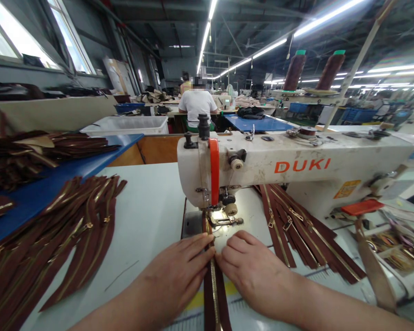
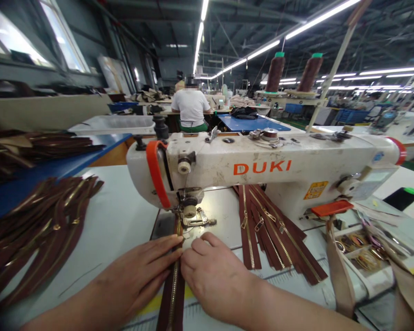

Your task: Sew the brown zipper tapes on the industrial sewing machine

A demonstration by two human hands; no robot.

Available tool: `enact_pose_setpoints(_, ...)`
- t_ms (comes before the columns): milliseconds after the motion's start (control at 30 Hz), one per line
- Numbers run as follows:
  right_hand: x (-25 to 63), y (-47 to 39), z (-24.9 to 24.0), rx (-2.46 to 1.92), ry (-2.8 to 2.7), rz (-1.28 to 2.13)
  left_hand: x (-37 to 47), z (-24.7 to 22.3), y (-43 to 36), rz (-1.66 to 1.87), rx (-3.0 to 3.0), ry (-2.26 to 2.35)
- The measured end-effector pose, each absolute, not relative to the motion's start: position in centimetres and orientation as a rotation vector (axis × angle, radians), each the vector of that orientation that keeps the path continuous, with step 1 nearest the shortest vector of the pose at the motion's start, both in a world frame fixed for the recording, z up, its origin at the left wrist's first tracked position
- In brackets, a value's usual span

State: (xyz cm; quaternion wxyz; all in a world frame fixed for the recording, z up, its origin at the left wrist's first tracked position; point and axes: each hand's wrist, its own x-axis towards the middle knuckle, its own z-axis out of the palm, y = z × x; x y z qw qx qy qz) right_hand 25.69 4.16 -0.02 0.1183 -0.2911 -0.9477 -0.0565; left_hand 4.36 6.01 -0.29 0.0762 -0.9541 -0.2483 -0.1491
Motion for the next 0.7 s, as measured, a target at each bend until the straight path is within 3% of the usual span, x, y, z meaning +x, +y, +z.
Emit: enact_pose_setpoints(700, 24.6, 7.5, -0.5, -1.095, -2.624, -0.201, 4.6, -0.8, 7.2, -0.399, -2.664, -0.778)
